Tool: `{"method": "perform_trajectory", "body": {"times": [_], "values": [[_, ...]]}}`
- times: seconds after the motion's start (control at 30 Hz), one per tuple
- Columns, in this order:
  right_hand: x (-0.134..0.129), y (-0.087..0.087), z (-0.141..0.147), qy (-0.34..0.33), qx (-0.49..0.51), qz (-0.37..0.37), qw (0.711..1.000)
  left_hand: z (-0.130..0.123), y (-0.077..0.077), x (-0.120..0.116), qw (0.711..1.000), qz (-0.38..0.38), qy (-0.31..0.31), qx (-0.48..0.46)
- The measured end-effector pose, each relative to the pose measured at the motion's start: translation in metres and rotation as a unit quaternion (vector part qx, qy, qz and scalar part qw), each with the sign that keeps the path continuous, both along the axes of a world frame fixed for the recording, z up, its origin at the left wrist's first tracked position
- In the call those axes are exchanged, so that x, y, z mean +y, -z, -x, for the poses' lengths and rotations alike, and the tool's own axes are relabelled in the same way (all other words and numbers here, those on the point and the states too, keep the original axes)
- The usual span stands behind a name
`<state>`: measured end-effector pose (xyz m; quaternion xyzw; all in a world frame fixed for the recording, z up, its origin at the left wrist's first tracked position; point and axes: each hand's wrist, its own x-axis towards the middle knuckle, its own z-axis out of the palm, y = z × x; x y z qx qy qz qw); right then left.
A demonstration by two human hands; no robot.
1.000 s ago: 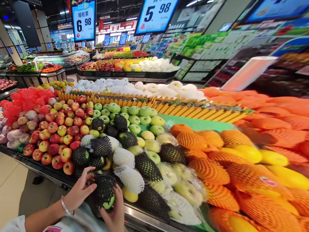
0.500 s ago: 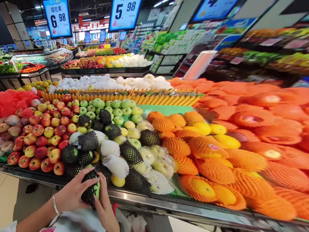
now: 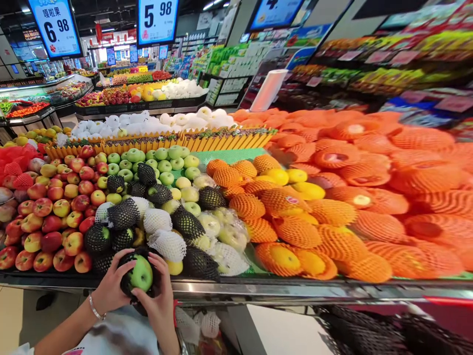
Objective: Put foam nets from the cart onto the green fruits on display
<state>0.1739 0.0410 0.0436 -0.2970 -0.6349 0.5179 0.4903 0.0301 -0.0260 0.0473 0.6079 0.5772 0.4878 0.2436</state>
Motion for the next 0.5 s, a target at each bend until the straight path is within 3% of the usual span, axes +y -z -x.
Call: {"method": "perform_trajectory", "body": {"times": [0.1, 0.2, 0.3, 0.37, 0.5], "values": [[-0.007, -0.004, 0.000, 0.015, 0.033, 0.013, 0.999, -0.008, -0.004, 0.002, 0.988, -0.021, -0.084, -0.131], [-0.009, -0.005, 0.002, -0.002, 0.049, 0.010, 0.999, -0.014, -0.014, 0.005, 0.937, 0.006, -0.146, -0.317], [-0.009, -0.003, 0.004, -0.027, 0.019, -0.014, 0.999, -0.014, -0.025, 0.007, 0.869, 0.067, -0.110, -0.478], [-0.008, -0.004, 0.004, -0.019, -0.003, -0.030, 0.999, -0.013, -0.029, 0.006, 0.836, 0.098, -0.073, -0.536], [0.001, -0.013, 0.001, -0.013, -0.017, -0.032, 0.999, -0.014, -0.024, 0.003, 0.815, 0.129, -0.033, -0.565]]}}
